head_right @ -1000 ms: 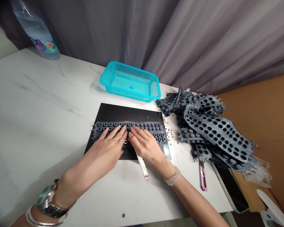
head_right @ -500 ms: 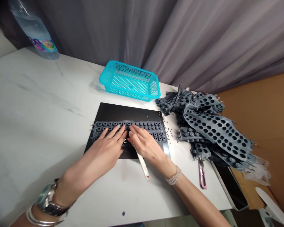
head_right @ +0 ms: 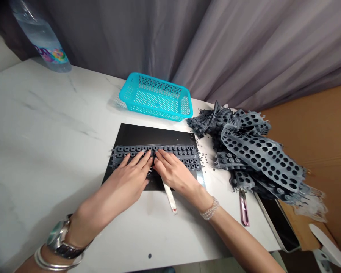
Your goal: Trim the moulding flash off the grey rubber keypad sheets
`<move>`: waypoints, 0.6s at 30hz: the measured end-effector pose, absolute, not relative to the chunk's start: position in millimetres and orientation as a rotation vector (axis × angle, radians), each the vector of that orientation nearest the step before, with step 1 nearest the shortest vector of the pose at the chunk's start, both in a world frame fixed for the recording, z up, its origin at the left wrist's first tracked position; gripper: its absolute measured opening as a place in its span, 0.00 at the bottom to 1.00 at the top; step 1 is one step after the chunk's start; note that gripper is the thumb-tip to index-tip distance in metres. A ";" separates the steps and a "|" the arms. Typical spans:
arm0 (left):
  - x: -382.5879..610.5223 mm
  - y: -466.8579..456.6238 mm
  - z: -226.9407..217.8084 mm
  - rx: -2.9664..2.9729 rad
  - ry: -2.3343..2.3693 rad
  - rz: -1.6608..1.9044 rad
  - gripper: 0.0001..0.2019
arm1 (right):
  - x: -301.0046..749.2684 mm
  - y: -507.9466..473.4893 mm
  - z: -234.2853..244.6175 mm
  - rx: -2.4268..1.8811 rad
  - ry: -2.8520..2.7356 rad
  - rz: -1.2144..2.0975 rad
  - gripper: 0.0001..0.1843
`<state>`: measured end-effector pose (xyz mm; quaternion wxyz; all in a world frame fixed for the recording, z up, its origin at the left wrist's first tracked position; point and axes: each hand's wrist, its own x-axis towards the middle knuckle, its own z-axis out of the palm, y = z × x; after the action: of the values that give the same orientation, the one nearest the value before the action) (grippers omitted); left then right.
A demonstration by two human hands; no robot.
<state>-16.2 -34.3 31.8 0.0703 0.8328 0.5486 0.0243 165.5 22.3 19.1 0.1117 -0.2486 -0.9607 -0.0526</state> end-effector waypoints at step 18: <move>-14.0 -28.5 34.3 2.544 1.650 0.106 0.26 | 188.7 16.6 11.2 -0.954 -2.435 -0.049 0.10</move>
<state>-14.0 -28.5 34.3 0.0537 0.8372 0.5431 0.0350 188.7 16.6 11.2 0.2598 -0.3520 -0.8990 -0.0182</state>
